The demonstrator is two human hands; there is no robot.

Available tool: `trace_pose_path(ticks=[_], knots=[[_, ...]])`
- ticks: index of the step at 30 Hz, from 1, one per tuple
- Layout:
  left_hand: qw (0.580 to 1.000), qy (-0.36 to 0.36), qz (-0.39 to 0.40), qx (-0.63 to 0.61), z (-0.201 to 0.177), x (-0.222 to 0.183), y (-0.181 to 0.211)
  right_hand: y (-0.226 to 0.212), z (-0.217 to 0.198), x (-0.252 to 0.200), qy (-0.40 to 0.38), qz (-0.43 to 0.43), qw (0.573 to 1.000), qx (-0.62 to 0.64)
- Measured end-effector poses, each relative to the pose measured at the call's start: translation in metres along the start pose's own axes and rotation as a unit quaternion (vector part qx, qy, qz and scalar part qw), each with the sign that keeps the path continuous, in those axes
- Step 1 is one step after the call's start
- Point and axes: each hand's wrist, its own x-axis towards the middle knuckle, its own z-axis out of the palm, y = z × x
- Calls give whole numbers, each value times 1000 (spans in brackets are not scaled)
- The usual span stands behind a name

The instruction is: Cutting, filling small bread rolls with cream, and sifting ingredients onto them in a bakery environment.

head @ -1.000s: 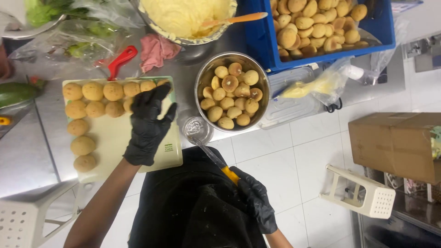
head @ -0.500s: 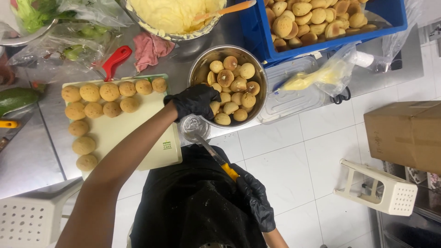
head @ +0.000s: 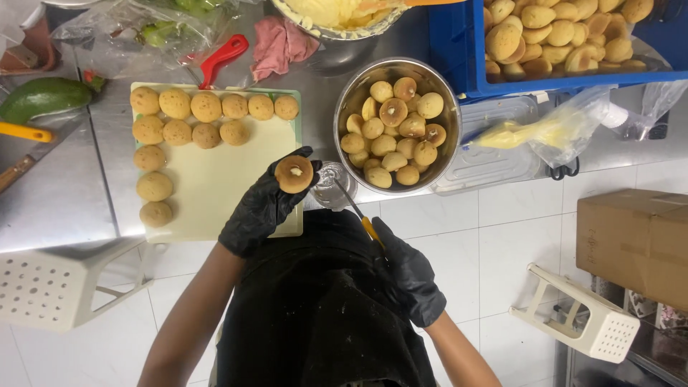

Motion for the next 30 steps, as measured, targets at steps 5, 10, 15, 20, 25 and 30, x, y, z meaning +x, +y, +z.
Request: trace_pose_path(ticks=[5, 10, 15, 20, 25, 30], knots=[[997, 27, 58, -32, 13, -17, -9, -5, 7, 18, -30, -95, 965, -242], [967, 33, 184, 175, 16, 35, 27, -1, 7, 12, -1, -149, 969, -199], [910, 112, 322, 236, -9, 143, 60, 3, 11, 3, -33, -89, 989, -115], [964, 131, 222, -70, -53, 220, 52, 10, 12, -11, -43, 35, 993, -106], [964, 119, 211, -111, -48, 238, 48, 21, 14, -22, 16, 18, 998, -53], [959, 132, 211, -136, -62, 250, 41, 17, 16, -23, 5, 80, 994, -74]])
